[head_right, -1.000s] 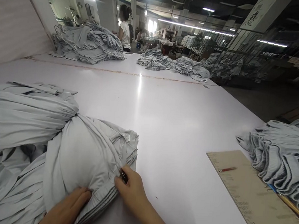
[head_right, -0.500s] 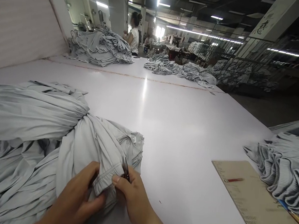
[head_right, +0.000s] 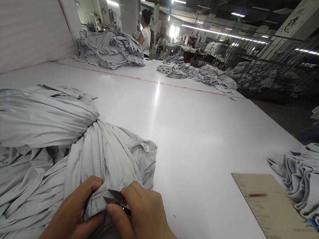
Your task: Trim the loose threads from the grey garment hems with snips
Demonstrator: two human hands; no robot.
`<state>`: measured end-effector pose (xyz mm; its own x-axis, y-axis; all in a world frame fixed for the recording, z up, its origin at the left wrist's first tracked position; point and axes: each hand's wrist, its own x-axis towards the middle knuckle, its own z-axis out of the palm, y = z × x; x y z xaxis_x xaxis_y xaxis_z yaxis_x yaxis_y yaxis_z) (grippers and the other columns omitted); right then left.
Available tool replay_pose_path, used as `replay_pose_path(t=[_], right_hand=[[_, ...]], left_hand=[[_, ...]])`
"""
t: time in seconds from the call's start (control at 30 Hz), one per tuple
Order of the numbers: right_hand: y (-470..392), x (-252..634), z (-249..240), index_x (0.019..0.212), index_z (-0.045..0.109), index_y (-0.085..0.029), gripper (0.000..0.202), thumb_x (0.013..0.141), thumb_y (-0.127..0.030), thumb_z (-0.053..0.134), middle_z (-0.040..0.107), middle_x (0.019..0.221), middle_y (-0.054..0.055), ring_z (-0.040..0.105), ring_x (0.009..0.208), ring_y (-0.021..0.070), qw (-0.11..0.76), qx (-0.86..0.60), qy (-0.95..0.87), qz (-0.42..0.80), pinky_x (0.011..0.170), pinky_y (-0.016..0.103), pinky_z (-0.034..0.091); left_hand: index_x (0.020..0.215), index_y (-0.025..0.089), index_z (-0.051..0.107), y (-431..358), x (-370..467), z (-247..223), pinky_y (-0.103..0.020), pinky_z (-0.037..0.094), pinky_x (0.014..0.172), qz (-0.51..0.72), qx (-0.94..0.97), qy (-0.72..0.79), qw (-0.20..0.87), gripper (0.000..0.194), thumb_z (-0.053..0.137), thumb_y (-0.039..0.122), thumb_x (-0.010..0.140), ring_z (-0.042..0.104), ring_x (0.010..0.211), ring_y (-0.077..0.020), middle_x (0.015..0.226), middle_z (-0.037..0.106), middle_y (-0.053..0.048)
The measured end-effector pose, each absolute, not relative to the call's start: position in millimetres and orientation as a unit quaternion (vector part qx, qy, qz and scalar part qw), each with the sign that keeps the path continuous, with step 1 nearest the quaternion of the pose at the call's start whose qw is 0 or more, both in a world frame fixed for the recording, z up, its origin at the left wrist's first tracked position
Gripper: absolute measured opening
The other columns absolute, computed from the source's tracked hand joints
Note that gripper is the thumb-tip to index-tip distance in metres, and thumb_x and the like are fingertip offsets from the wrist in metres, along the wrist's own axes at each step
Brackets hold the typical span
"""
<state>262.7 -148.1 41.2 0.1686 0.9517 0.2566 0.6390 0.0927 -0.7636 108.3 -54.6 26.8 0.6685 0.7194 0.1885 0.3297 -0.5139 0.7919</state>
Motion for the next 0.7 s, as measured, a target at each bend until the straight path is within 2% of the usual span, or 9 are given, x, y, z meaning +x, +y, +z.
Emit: replay_pose_path(t=[0.23,0.43,0.7], right_hand=[[-140.2,257.7,35.6,0.070,0.047,-0.020,0.026,0.094,-0.031,0.044,0.050,0.067,-0.002,0.047,0.054,0.0121,0.374,-0.659,-0.624,0.191,0.050,0.022,0.031],[-143.3,259.0,38.9,0.072,0.047,-0.020,0.024,0.093,-0.031,0.046,0.049,0.067,-0.002,0.046,0.055,0.0124,0.374,-0.658,-0.617,0.216,0.051,0.022,0.032],[-140.3,255.5,36.2,0.070,0.043,-0.021,0.025,0.092,-0.031,0.046,0.047,0.068,-0.003,0.045,0.056,0.0117,0.396,-0.655,-0.600,0.232,0.052,0.022,0.030]], left_hand=[[0.095,0.028,0.044,-55.1,105.0,24.8,-0.024,0.043,0.070,0.260,0.848,0.306,0.346,0.022,0.042,0.015,0.077,0.053,0.075,-0.0137,0.082,0.051,0.006],[0.092,0.028,0.043,-53.7,104.5,26.0,-0.022,0.043,0.068,0.253,0.841,0.306,0.367,0.016,0.045,0.017,0.080,0.052,0.071,-0.0122,0.079,0.050,0.008],[0.095,0.029,0.045,-52.7,103.7,25.6,-0.021,0.042,0.072,0.266,0.843,0.293,0.365,0.023,0.044,0.015,0.077,0.054,0.076,-0.0118,0.083,0.052,0.008]])
